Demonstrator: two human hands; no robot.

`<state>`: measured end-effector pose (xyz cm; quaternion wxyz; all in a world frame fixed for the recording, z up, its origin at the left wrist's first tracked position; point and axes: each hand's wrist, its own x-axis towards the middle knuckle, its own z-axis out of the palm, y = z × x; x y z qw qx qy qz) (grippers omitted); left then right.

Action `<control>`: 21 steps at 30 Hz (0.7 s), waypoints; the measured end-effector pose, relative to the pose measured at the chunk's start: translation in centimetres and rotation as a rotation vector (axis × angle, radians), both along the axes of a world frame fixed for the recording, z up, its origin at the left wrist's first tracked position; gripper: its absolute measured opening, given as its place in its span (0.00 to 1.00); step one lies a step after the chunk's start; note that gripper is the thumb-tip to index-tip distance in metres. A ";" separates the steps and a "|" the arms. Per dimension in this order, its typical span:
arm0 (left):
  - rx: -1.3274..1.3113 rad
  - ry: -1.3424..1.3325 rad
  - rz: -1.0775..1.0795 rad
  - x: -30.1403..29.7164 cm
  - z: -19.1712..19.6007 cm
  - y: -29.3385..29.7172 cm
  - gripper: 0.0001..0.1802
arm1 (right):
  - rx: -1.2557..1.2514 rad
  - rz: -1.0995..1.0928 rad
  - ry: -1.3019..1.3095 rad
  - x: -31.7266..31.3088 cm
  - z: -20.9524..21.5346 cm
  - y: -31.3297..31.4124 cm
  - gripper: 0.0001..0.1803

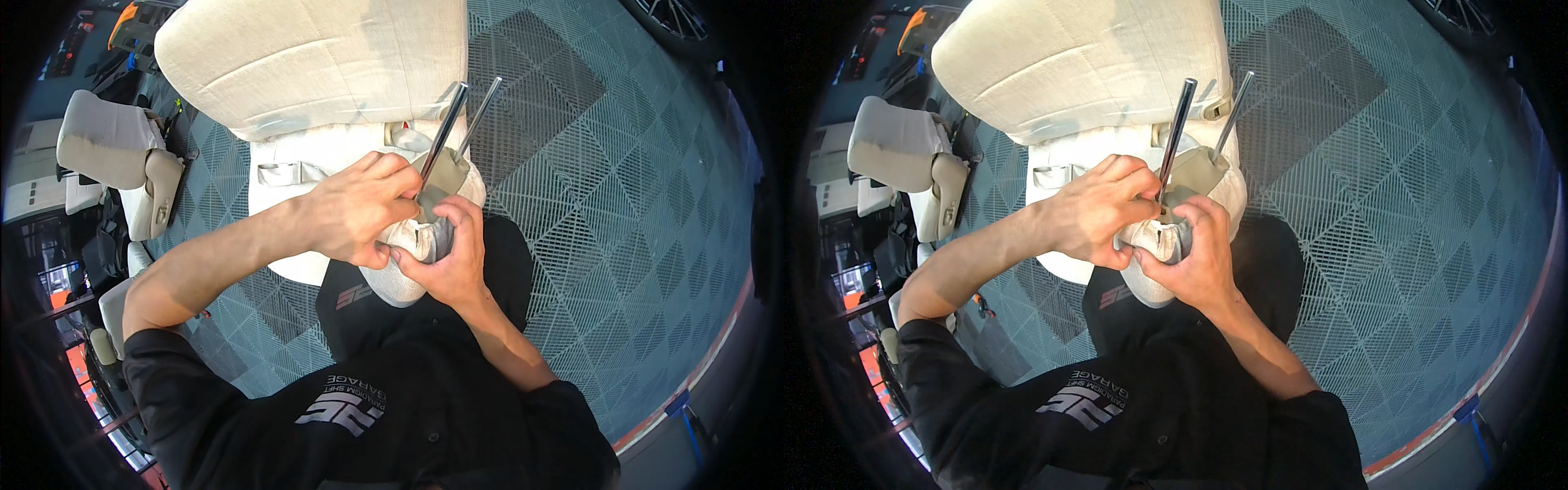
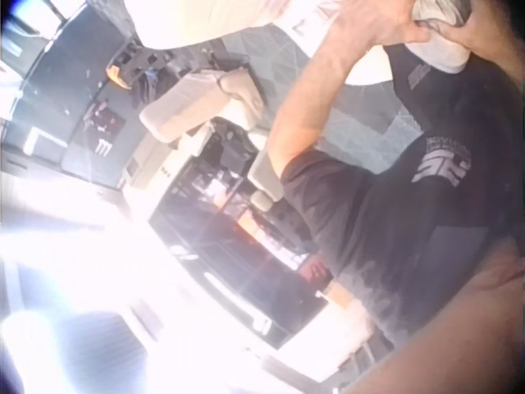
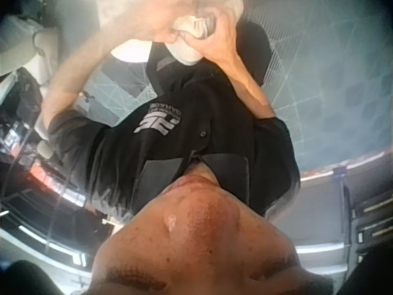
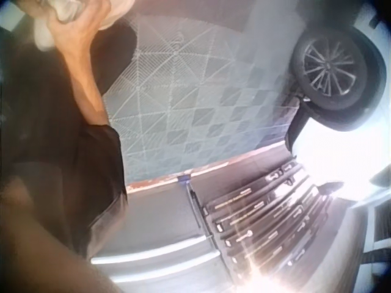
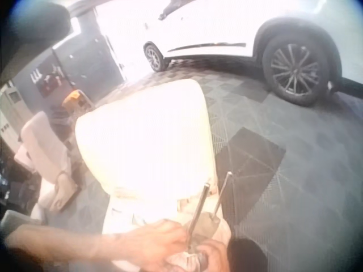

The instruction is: The person places a white foam cushion onto the metal frame of a car seat and secures it by threading and tightening a white cord around the frame's vertical rods. The person then adjusts the cushion's position and pulls the cord to ensure it is firmly attached to the seat structure.

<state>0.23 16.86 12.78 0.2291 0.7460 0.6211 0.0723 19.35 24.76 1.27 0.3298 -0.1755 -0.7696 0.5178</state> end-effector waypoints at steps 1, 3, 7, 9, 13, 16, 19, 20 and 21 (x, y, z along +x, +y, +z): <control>-0.045 0.019 0.019 0.4 0.3 0.1 0.27 | 0.024 -0.017 -0.001 -0.1 0.1 -0.1 0.40; -0.105 0.040 0.081 1.1 0.4 0.1 0.26 | 0.073 -0.035 -0.018 -0.2 0.3 0.1 0.39; -0.223 -0.066 0.248 1.1 0.0 -0.3 0.26 | 0.080 -0.002 0.035 -0.6 0.0 0.7 0.36; -0.307 -0.196 0.340 1.0 -0.4 -0.7 0.26 | 0.059 0.099 0.109 -0.8 0.0 0.6 0.36; -0.455 0.091 0.294 3.2 1.3 1.5 0.23 | 0.051 0.200 0.113 -0.4 0.0 2.2 0.36; -0.653 0.084 0.379 3.9 1.9 1.0 0.16 | 0.024 0.278 0.059 0.1 0.8 3.4 0.39; -0.954 -0.106 0.609 3.9 2.1 0.4 0.18 | 0.010 0.382 0.004 0.0 0.4 4.2 0.41; -1.016 -0.184 0.716 4.2 2.6 0.3 0.19 | -0.025 0.430 -0.004 0.1 0.2 3.9 0.40; -1.075 -0.265 0.822 4.5 2.9 0.0 0.20 | -0.059 0.478 -0.014 0.2 0.2 3.7 0.40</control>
